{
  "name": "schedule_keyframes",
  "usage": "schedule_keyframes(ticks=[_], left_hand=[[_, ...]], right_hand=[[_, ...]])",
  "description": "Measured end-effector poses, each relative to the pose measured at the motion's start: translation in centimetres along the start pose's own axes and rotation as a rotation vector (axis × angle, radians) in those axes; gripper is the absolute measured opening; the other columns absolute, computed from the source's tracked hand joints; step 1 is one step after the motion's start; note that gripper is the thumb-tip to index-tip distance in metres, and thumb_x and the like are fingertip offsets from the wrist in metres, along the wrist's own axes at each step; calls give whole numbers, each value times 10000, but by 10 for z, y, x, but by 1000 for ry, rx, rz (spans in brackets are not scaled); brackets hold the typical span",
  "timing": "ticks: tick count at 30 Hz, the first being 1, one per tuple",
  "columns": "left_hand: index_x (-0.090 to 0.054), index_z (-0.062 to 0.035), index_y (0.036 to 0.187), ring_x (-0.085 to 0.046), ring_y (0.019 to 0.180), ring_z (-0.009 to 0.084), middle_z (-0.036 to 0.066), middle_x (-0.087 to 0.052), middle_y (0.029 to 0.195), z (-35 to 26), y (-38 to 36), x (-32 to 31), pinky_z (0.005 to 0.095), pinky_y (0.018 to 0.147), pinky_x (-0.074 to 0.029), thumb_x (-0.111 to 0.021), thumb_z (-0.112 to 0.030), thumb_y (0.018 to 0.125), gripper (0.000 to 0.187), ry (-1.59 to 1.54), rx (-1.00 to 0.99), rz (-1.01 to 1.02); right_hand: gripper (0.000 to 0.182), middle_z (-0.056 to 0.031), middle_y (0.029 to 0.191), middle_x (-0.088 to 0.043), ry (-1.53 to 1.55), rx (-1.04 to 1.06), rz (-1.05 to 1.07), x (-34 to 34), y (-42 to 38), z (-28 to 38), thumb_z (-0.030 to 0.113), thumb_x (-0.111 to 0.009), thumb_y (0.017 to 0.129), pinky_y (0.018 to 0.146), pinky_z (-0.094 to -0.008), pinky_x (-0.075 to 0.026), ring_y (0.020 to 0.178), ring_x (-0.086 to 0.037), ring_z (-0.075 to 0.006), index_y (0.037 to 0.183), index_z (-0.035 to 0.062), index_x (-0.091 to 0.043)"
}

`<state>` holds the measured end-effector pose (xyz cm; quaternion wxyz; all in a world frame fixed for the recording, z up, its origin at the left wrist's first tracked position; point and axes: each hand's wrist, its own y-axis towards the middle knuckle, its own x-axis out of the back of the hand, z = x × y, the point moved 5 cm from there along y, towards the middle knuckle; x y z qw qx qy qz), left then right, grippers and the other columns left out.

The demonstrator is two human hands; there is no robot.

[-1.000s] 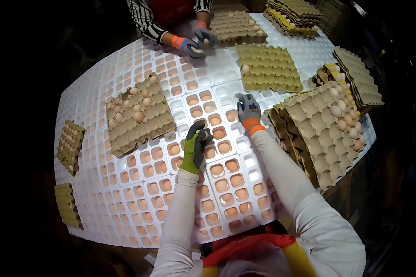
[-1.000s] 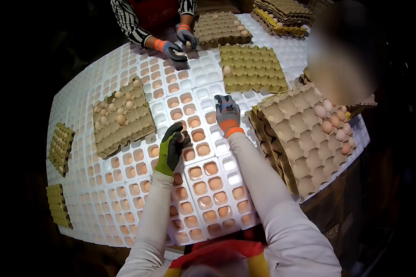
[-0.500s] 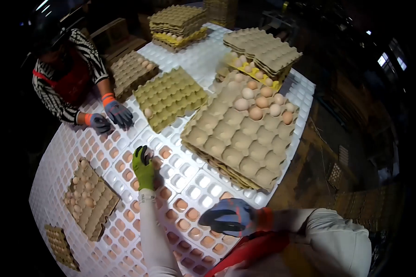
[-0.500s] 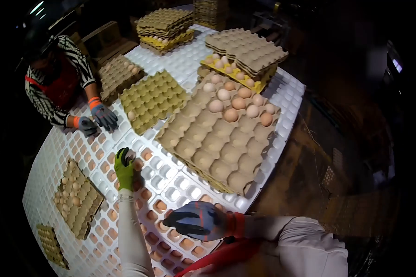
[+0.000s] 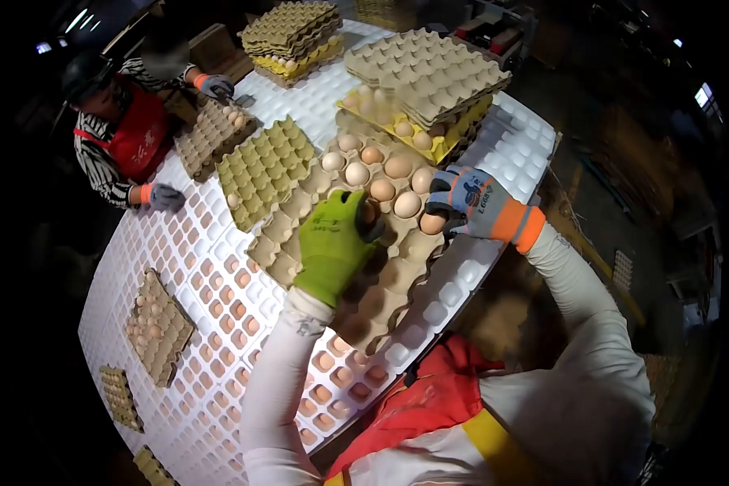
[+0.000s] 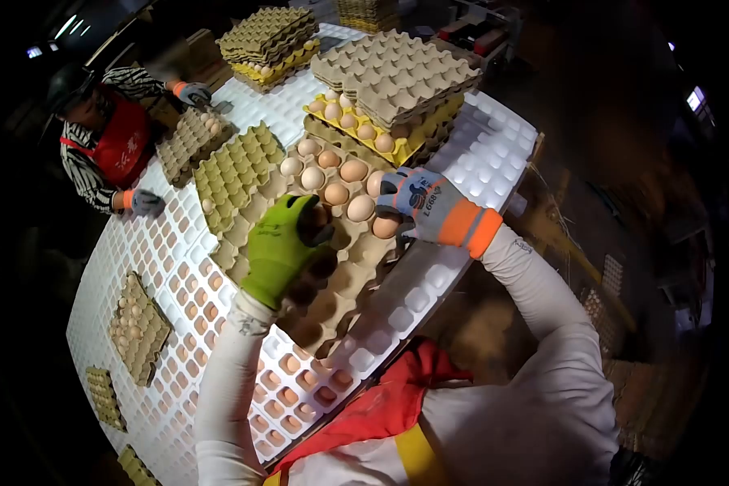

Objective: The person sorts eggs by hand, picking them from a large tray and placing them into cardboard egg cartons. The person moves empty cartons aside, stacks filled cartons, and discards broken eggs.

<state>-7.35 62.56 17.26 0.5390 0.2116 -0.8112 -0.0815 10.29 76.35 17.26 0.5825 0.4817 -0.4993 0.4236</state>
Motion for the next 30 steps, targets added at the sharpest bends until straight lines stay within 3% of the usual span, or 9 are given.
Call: schedule_keyframes(ticks=[7,11,13,15,17,23,26,27,30], left_hand=[[-627,-82,992,-661,817,324,113,-660,908,-5,9,-15,417,701,-523,-649,-234,901,178,18,198,-59],[-644,-82,1166,-647,913,120,-15,-651,997,5,0,-6,285,778,-532,-621,-135,948,225,-1369,694,-54],[-655,-67,1131,-641,920,117,-5,-639,1006,7,7,-22,284,771,-529,-639,-154,935,215,-1305,593,54],[-682,-44,985,-658,849,220,71,-638,1009,-33,28,-23,310,719,-532,-684,-196,858,198,-398,220,28],[-632,-74,1009,-649,903,244,111,-592,1038,-71,40,-33,341,668,-535,-751,-301,776,347,203,91,169],[-539,-62,1093,-649,888,287,137,-599,940,-71,37,-72,388,649,-542,-704,-264,822,376,260,315,226],[-598,-71,1197,-657,844,274,135,-642,980,-53,29,-56,400,657,-519,-695,-247,864,389,-52,164,-77],[-609,-75,1222,-656,833,260,132,-648,1001,-48,28,-40,396,654,-512,-688,-241,879,389,-208,101,-200],[-538,-107,1375,-615,874,133,64,-651,1135,-1,1,-25,256,612,-462,-527,-276,1019,394,-1144,585,-55]], right_hand=[[597,-54,1211,-600,1575,-319,-214,-18,-15,-72,32,-813,735,926,-320,-527,1075,-601,-151,1259,59,-529],[586,-101,1211,-588,662,67,-69,0,-6,-66,132,-816,742,919,-367,-529,1088,-608,-261,1282,170,-593],[543,-96,1181,-564,184,-1,37,-23,-5,-58,266,-834,704,861,-416,-539,1049,-614,-320,1210,231,-640],[485,-93,1107,-566,239,39,-52,-6,-1,-55,241,-829,694,829,-421,-534,1012,-614,-308,1140,192,-646],[418,-94,1017,-580,510,-28,-57,-10,-4,-71,202,-820,696,808,-409,-527,953,-613,-308,1067,149,-635],[544,-102,1196,-648,1790,-286,-96,-29,-10,-97,190,-701,881,783,-277,-527,946,-627,-155,1345,29,-465],[549,-53,1205,-601,1384,-299,-26,-32,14,-100,108,-769,790,847,-325,-525,971,-621,-183,1294,74,-554],[567,-85,1221,-587,762,118,-260,-33,25,-100,148,-828,733,856,-374,-532,982,-643,-250,1260,142,-619],[558,-153,1302,-553,274,-10,112,-27,37,-78,247,-853,713,859,-422,-543,1042,-645,-332,1238,277,-666]])
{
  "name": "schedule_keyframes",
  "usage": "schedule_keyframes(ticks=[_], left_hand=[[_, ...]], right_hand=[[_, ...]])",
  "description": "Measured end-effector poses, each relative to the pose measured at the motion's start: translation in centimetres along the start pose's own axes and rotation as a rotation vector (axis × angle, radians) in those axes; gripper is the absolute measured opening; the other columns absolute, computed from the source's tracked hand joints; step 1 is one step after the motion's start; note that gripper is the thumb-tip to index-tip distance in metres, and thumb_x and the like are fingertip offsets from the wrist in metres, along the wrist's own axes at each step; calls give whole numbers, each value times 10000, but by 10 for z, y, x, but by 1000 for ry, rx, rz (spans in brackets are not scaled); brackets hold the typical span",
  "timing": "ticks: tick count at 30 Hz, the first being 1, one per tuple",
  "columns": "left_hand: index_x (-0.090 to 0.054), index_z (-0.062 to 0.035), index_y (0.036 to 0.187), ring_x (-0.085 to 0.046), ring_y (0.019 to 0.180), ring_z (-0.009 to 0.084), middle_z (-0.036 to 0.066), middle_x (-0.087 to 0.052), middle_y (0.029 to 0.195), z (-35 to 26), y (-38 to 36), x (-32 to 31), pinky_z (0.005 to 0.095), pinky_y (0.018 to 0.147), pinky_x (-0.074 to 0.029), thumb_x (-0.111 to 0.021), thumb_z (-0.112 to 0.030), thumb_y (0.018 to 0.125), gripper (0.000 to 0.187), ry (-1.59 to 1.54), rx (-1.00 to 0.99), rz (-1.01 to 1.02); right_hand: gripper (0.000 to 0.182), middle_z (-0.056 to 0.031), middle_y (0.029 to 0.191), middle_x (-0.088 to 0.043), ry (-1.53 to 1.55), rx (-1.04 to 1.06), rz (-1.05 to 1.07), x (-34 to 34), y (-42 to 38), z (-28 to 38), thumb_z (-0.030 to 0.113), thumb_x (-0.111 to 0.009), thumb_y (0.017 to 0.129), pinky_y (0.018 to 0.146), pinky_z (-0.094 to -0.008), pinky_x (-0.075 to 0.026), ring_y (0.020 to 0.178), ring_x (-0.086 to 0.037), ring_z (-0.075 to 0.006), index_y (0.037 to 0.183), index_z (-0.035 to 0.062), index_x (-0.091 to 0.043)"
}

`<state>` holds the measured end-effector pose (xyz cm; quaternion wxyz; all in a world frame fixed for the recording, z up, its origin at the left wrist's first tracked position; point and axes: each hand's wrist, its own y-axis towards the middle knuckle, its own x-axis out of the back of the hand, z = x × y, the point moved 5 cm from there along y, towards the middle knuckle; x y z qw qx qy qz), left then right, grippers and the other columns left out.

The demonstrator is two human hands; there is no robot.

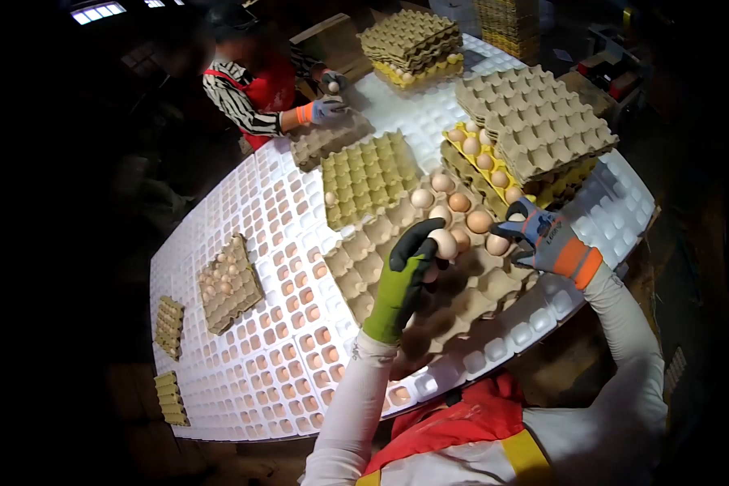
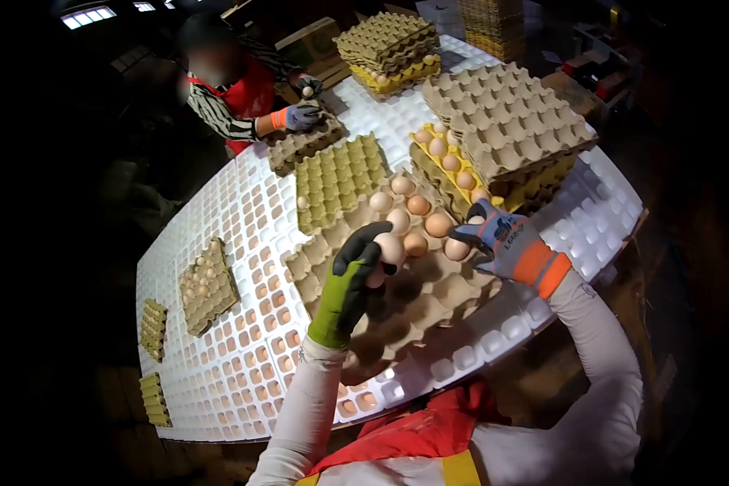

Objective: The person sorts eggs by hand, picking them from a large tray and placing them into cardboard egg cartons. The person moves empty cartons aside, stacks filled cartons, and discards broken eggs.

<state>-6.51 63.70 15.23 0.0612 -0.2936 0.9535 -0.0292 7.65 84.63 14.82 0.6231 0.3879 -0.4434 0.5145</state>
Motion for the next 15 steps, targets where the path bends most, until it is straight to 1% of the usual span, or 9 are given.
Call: schedule_keyframes(ticks=[2,3,5,6,8,9,12,13,15], left_hand=[[-428,-100,1456,-607,911,137,56,-642,1170,-8,-2,29,232,628,-462,-398,-315,1059,453,-318,22,-52],[-501,-91,1400,-605,939,136,67,-638,1192,-13,0,40,253,667,-489,-469,-282,1047,403,-302,-28,-113],[-590,-65,1310,-614,955,144,74,-637,1214,-13,14,58,279,722,-511,-606,-232,983,368,120,-106,-129],[-662,-106,1231,-605,937,166,77,-638,1148,-27,19,55,308,762,-520,-722,-189,891,355,560,-453,-163],[-683,-164,1137,-621,970,272,118,-587,1137,-50,17,25,387,771,-534,-754,-208,803,344,1178,-260,-218],[-684,-172,1105,-623,986,311,134,-567,1149,-51,21,14,417,770,-538,-739,-202,794,317,1451,-199,-179],[-687,-159,1054,-636,960,345,161,-566,1154,1,49,12,453,747,-542,-647,-182,833,225,1641,-264,-297],[-698,-156,1021,-642,929,342,167,-572,1134,6,55,10,459,736,-542,-646,-187,836,195,1701,-250,-331],[-725,-149,948,-654,865,334,162,-596,1066,-23,43,8,459,716,-542,-671,-201,818,151,1506,-244,-309]], right_hand=[[510,-130,1212,-557,-142,91,-57,5,7,11,250,-842,685,792,-410,-550,1000,-650,-304,1167,260,-678],[498,-119,1169,-561,-200,136,-74,12,10,18,242,-841,669,771,-408,-549,987,-650,-291,1140,257,-680],[446,-76,1088,-578,-131,162,-76,24,17,27,206,-851,625,733,-409,-534,904,-650,-282,1038,206,-682],[446,-63,1068,-592,12,222,-121,23,21,20,208,-862,611,724,-408,-530,884,-648,-281,1017,194,-679],[449,-40,989,-621,276,220,-119,20,27,5,214,-888,567,723,-387,-523,846,-630,-268,958,168,-672],[421,-44,942,-609,328,189,-50,27,28,7,185,-901,586,735,-361,-520,835,-625,-248,933,135,-669],[444,-2,901,-607,809,135,-186,-9,29,-31,122,-932,633,692,-302,-510,797,-602,-128,965,68,-642],[411,-1,950,-629,1122,2,-98,-8,24,-29,160,-879,730,642,-265,-497,786,-596,-108,1039,68,-625],[328,-25,961,-649,1324,-191,-36,-7,9,-36,240,-742,884,590,-243,-472,749,-597,-108,1126,65,-603]])
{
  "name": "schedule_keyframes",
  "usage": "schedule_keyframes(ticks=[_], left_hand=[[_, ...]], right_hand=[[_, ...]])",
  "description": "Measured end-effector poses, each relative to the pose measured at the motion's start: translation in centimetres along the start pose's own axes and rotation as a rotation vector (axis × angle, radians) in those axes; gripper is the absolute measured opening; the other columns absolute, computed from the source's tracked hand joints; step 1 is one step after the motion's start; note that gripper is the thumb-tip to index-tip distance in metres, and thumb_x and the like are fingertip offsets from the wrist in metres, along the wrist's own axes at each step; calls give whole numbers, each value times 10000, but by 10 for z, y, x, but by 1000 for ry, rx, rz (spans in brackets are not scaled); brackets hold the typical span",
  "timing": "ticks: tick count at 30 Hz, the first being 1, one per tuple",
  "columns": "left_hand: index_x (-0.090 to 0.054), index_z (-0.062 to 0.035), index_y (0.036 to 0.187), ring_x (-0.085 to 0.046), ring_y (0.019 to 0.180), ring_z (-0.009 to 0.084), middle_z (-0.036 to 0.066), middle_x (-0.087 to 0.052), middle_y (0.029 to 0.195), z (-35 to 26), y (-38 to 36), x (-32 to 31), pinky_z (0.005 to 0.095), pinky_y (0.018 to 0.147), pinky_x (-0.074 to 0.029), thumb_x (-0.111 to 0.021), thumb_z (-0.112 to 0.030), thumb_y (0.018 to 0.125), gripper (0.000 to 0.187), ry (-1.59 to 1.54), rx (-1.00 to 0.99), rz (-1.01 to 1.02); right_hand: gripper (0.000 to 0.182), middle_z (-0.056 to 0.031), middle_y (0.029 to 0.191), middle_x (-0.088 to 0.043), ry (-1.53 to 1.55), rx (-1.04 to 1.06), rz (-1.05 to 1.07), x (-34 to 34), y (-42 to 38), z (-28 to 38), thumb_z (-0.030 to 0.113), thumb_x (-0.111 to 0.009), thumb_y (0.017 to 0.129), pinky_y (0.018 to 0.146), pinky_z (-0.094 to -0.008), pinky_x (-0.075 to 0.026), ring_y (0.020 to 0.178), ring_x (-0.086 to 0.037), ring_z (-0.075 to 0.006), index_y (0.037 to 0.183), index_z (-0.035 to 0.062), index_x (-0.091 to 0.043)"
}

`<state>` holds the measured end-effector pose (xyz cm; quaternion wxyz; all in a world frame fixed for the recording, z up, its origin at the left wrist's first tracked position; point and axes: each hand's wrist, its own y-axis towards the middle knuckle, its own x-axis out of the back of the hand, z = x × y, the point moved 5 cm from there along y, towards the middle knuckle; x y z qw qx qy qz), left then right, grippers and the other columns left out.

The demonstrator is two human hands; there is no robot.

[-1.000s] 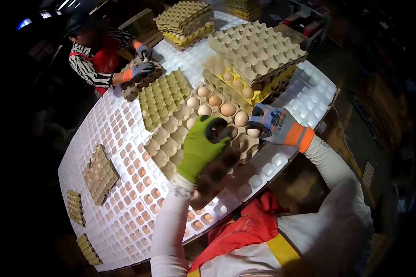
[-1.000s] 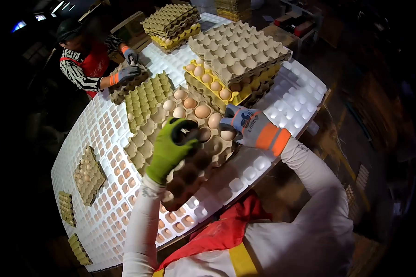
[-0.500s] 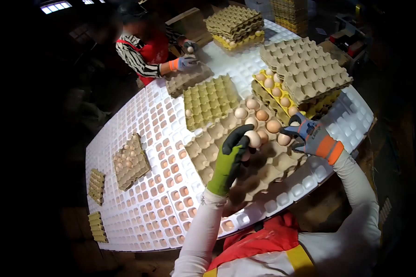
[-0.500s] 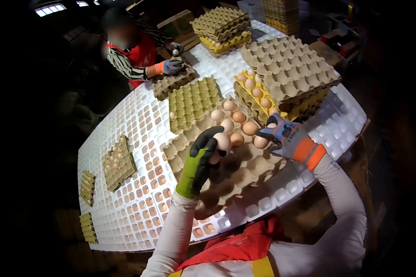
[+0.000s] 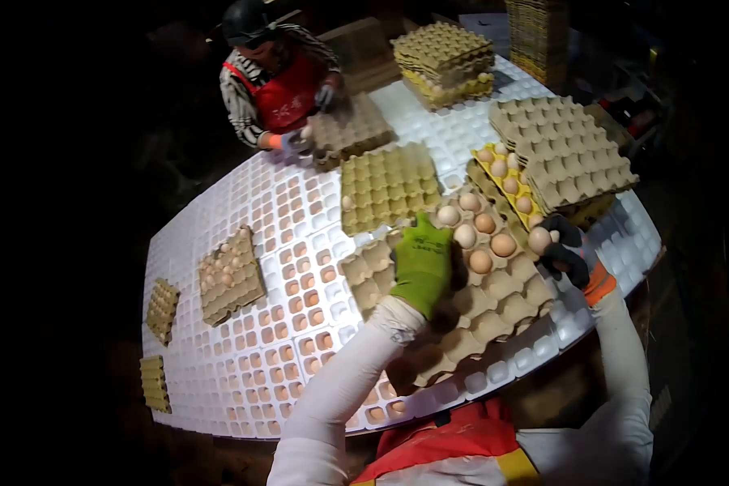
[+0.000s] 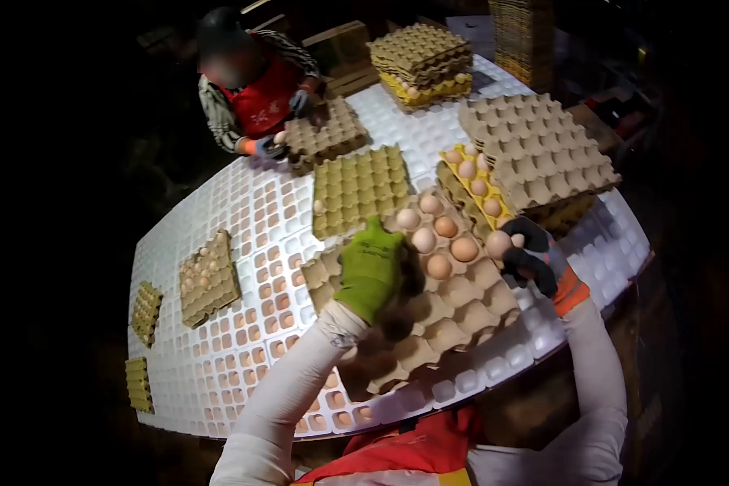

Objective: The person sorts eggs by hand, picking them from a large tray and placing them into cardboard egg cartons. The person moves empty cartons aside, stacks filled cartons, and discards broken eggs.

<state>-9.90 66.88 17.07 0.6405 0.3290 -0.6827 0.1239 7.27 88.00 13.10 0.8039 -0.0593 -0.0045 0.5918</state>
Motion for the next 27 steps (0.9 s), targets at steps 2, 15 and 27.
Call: schedule_keyframes(ticks=[2,15,27], left_hand=[[-713,-118,905,-661,837,321,160,-612,1031,5,2,1,442,686,-522,-675,-235,810,155,-48,-56,23],[-597,-39,1287,-605,1083,161,86,-643,1260,132,-115,18,287,893,-511,-691,-521,900,625,-1705,-39,285],[-707,-66,1175,-606,784,90,-13,-662,952,263,-351,-65,216,669,-491,-754,-254,893,342,-1211,726,308]], right_hand=[[372,-41,924,-652,221,99,-108,1,-10,-14,381,-586,995,530,-233,-430,649,-571,-104,1187,62,-583],[585,-148,990,-640,417,52,9,-136,-138,-15,456,-775,804,426,-263,-394,547,-548,-134,1116,8,-565],[475,-83,1005,-709,-700,-253,-166,-328,-150,-199,363,-867,736,791,-357,-544,894,-678,-246,1095,104,-693]])
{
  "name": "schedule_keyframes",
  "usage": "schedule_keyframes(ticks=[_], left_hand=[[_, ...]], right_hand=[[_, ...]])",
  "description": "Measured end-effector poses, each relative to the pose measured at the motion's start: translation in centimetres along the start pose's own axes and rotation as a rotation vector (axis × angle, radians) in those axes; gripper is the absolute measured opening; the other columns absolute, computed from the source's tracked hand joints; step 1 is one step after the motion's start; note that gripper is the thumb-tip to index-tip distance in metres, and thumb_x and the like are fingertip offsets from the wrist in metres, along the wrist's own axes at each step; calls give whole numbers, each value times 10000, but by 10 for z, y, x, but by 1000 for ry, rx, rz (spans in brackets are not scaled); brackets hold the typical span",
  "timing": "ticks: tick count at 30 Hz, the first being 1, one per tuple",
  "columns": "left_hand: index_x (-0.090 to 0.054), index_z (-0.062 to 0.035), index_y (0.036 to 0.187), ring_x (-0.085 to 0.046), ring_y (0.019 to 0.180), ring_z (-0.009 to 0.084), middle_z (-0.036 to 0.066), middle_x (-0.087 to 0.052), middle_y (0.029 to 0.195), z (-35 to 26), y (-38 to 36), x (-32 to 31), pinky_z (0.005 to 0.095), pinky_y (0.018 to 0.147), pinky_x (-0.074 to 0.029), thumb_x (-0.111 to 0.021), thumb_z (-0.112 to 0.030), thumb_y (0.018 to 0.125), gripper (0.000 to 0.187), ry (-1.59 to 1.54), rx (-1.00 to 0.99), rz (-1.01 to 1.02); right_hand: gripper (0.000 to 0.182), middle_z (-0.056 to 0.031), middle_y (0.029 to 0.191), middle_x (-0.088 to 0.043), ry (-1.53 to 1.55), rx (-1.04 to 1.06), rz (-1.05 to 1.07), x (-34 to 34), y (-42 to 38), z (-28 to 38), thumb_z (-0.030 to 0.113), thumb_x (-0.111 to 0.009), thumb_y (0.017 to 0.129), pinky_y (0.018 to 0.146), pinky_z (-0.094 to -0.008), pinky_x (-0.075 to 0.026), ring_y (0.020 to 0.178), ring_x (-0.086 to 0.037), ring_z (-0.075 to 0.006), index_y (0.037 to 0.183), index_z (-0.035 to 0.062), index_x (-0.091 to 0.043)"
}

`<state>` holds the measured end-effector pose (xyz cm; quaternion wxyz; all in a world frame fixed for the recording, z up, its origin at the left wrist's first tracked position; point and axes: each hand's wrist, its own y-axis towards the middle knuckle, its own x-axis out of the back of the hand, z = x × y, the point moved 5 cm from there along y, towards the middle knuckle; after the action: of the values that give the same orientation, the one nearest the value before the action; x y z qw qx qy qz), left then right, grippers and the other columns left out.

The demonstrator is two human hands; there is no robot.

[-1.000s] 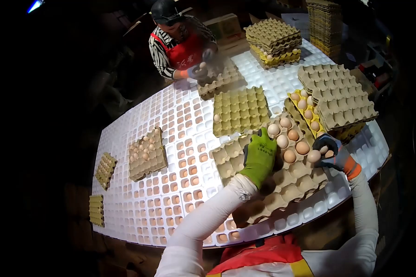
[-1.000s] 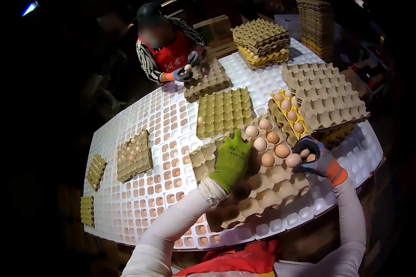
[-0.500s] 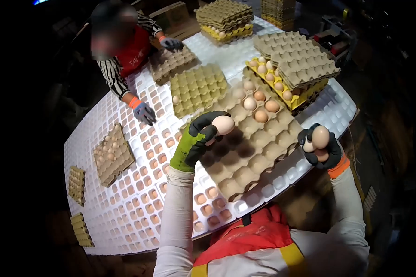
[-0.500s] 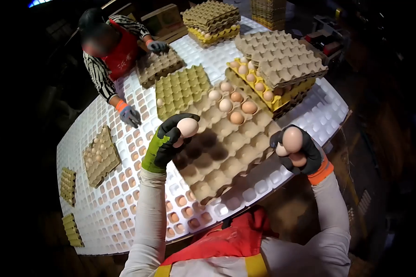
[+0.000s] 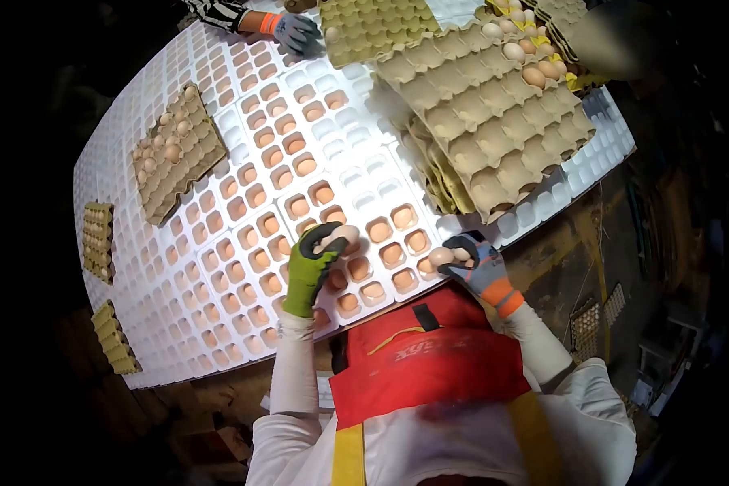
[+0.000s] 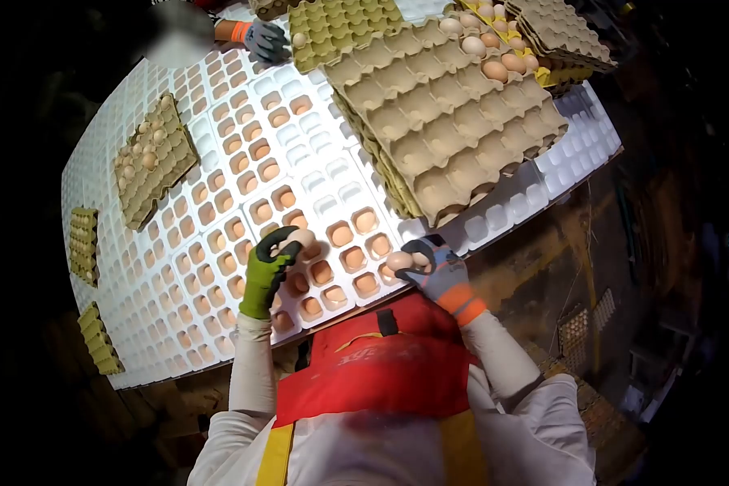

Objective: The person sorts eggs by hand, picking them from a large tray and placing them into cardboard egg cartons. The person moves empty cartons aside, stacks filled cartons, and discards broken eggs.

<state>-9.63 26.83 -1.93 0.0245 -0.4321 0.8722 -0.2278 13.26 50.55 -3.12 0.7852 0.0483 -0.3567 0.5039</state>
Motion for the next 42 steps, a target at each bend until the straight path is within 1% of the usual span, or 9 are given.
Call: schedule_keyframes(ticks=[1,9,16,20,25,36,39,41,42], left_hand=[[-712,-75,1150,-641,858,153,43,-649,1001,4,8,-5,265,728,-524,-796,-243,839,363,199,-380,-95],[-665,-153,952,-633,885,318,124,-552,1064,-28,60,-65,448,628,-521,-673,-197,823,137,991,-438,-172],[-665,-199,1163,-648,973,293,74,-575,1226,-25,95,-63,399,755,-542,-673,-190,818,345,782,-611,-222],[-681,-191,1135,-646,1031,263,50,-603,1231,-25,96,-53,365,851,-508,-672,-196,838,297,777,-570,-202],[-648,-138,1239,-607,1052,323,94,-602,1178,-39,119,-32,418,907,-489,-605,-119,868,374,369,-578,-268],[-667,-97,1194,-589,1052,352,126,-652,1169,-24,181,-37,456,915,-455,-600,-83,830,370,555,-882,-339],[-657,-59,1204,-615,1027,319,122,-656,1157,-29,190,-25,412,907,-498,-591,-38,822,388,485,-768,-162],[-645,-20,1222,-637,1007,219,79,-657,1182,-31,194,-20,330,873,-518,-566,-4,869,363,-358,-443,80],[-637,-8,1236,-636,1002,195,72,-655,1191,-30,206,-9,314,869,-517,-561,10,887,358,-212,-422,-6]], right_hand=[[431,-95,1043,-690,-36,71,-100,-9,2,24,386,-820,758,791,-381,-545,897,-674,-291,1101,157,-697],[177,-107,1099,-578,-756,280,-222,-54,101,117,158,-626,857,676,-392,-545,919,-660,-316,1029,201,-636],[298,-132,1169,-604,-911,97,123,-70,144,106,172,-586,912,809,-437,-557,1012,-683,-312,1209,183,-606],[452,-150,1309,-573,-514,67,-60,-75,174,85,336,-606,922,833,-446,-551,1032,-668,-327,1348,201,-534],[352,-150,1216,-584,-567,151,-188,-72,179,112,219,-613,900,733,-456,-554,970,-667,-344,1252,207,-624],[314,-125,1140,-603,-310,464,-529,-97,258,116,205,-586,867,1019,-453,-392,1092,-562,-313,1177,173,-627],[330,-182,1154,-583,-143,275,-409,-78,216,141,207,-616,879,939,-483,-466,1068,-571,-380,1198,131,-583],[437,-194,1264,-571,105,612,-227,-50,157,179,249,-642,893,966,-488,-488,1182,-564,-368,1301,108,-572],[471,-169,1328,-559,164,775,-122,-24,122,203,231,-666,887,972,-441,-499,1190,-581,-332,1333,115,-569]])
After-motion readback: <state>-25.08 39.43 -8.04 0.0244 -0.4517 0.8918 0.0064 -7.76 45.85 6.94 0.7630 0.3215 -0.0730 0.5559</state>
